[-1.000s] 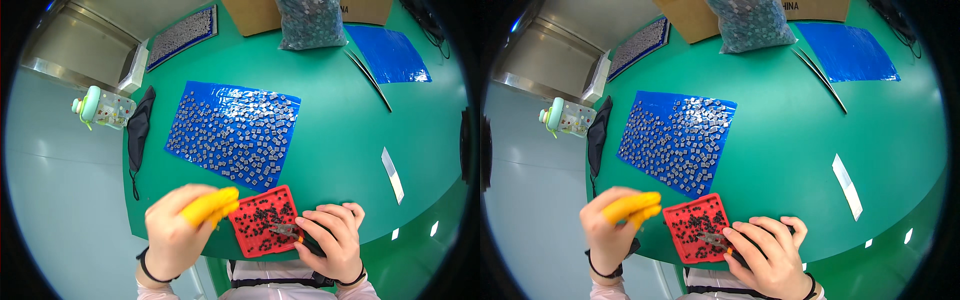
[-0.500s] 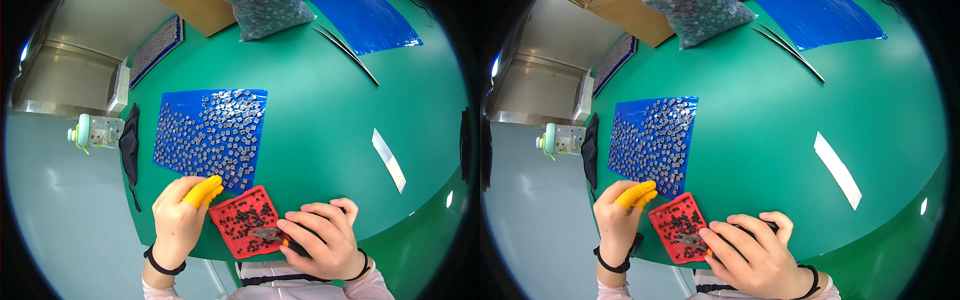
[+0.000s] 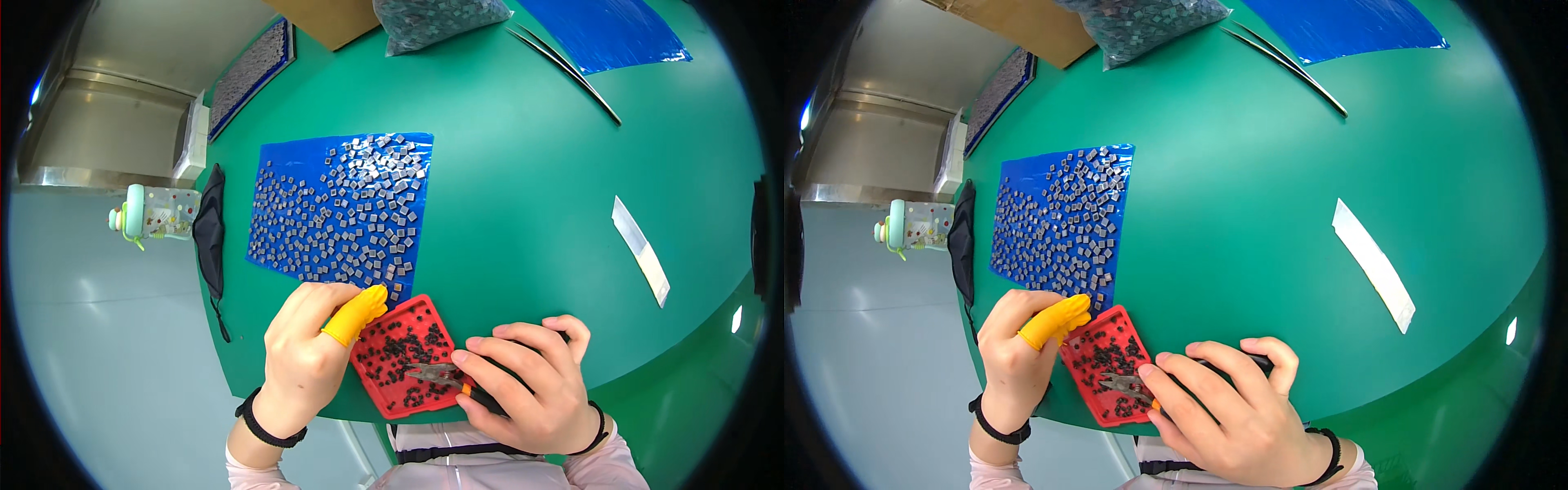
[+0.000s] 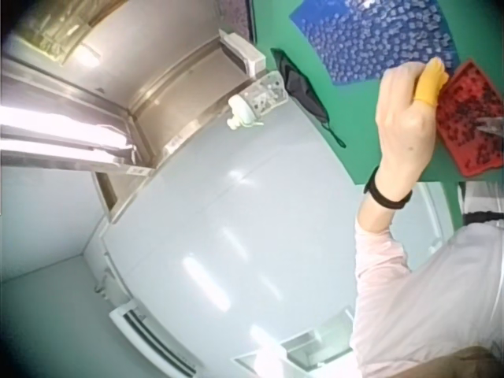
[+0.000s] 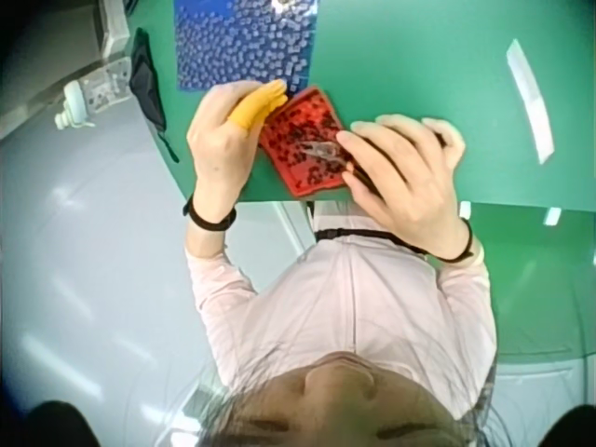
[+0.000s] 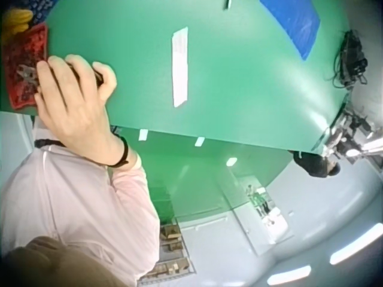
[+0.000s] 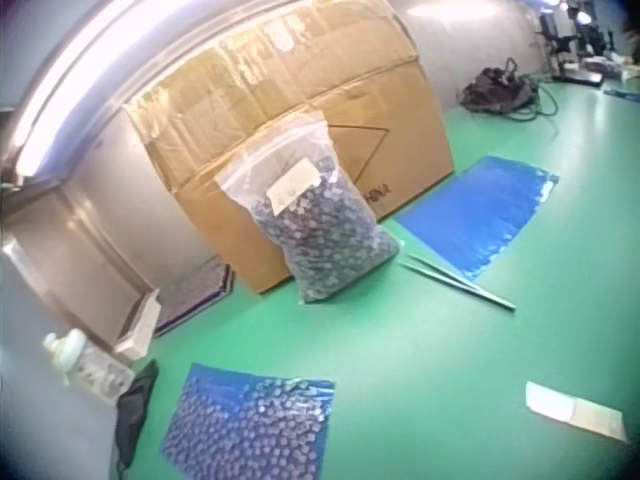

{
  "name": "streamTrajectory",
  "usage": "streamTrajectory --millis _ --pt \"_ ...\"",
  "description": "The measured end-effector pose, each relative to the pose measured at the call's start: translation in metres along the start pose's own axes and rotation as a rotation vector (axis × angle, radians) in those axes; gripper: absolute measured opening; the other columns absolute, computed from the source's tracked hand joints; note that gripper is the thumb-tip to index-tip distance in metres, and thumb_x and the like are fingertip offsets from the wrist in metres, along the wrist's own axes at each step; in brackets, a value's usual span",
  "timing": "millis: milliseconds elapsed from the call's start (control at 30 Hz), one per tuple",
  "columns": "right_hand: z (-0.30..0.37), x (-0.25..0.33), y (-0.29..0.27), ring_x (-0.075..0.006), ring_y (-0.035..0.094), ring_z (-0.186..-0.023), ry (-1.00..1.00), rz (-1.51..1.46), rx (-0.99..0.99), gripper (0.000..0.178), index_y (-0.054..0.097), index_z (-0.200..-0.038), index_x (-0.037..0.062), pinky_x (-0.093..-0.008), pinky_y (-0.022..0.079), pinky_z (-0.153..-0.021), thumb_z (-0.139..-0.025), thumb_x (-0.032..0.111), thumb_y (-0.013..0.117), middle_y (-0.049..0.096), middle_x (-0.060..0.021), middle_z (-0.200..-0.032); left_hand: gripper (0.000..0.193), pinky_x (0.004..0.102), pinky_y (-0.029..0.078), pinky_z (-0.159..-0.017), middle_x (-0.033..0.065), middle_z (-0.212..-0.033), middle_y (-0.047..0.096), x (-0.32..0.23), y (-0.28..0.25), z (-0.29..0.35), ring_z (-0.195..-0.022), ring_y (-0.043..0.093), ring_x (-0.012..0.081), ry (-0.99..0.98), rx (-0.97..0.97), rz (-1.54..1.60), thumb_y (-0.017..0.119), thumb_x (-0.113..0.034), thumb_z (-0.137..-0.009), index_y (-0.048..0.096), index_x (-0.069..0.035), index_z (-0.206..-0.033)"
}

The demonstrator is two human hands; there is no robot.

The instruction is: The person uses pliers to pick up small black components from a red tray and places them onto a blue sheet. They then use their fingers to arrange the components on the sheet. The person repeats this process, picking up components and placing them on the sheet.

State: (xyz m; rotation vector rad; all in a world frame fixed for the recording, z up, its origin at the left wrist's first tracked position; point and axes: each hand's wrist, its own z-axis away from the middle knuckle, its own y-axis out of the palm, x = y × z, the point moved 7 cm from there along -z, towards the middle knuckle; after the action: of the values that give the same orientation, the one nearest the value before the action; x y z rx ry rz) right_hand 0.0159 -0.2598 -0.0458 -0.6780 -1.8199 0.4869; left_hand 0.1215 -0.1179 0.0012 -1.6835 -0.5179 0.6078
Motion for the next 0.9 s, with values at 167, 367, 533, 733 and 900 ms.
streamTrajectory --millis 167,367,533,733,900 --pt "0.000 -0.001 0.001 -0.0201 0.059 -0.099 0.000 -0.016 -0.001 0.048 0.071 -0.110 0.0153 -0.0466 0.030 -0.096 -0.063 0.023 0.081 0.065 0.0007 -0.111 0.036 0.0319 0.052 -0.064 0.0071 -0.091 0.066 -0.001 -0.001 0.000 -0.079 0.064 0.0238 -0.008 0.010 -0.024 0.073 0.006 -0.057 0.073 0.000 -0.093" --pt "0.001 -0.003 0.000 -0.0202 0.059 -0.099 -0.002 -0.033 -0.015 0.048 0.071 -0.109 0.0154 -0.0467 0.030 -0.096 -0.062 0.024 0.081 0.065 0.0006 -0.110 0.034 0.0311 0.053 -0.064 0.0062 -0.086 0.068 0.010 -0.019 0.018 -0.075 0.065 0.0233 -0.236 -0.029 -0.012 0.073 0.008 -0.061 0.074 -0.003 -0.092" --pt "-0.001 0.001 -0.002 -0.0205 0.059 -0.098 -0.008 0.002 -0.005 0.047 0.072 -0.108 0.0155 -0.0465 0.031 -0.095 -0.062 0.024 0.081 0.065 0.0004 -0.110 0.024 0.0275 0.053 -0.058 0.0080 -0.083 0.069 0.031 -0.013 0.067 -0.066 0.067 0.0206 -0.596 0.108 0.167 0.079 0.004 -0.068 0.075 -0.002 -0.092" --pt "-0.002 0.002 -0.003 -0.0219 0.059 -0.098 -0.003 0.025 -0.003 0.048 0.070 -0.108 0.0150 -0.0459 0.032 -0.094 -0.062 0.022 0.080 0.065 -0.0005 -0.110 0.021 0.0249 0.051 -0.058 0.0056 -0.084 0.068 0.032 -0.001 0.083 -0.065 0.065 0.0147 -0.732 0.061 0.324 0.079 0.004 -0.071 0.075 -0.001 -0.092" --pt "0.000 0.002 0.000 -0.0214 0.060 -0.097 -0.002 0.013 -0.011 0.046 0.070 -0.109 0.0138 -0.0454 0.032 -0.094 -0.065 0.021 0.079 0.065 -0.0004 -0.110 0.020 0.0248 0.053 -0.059 0.0058 -0.090 0.070 0.027 -0.004 0.084 -0.065 0.066 0.0167 -0.633 0.072 0.256 0.076 0.007 -0.072 0.074 -0.002 -0.090"
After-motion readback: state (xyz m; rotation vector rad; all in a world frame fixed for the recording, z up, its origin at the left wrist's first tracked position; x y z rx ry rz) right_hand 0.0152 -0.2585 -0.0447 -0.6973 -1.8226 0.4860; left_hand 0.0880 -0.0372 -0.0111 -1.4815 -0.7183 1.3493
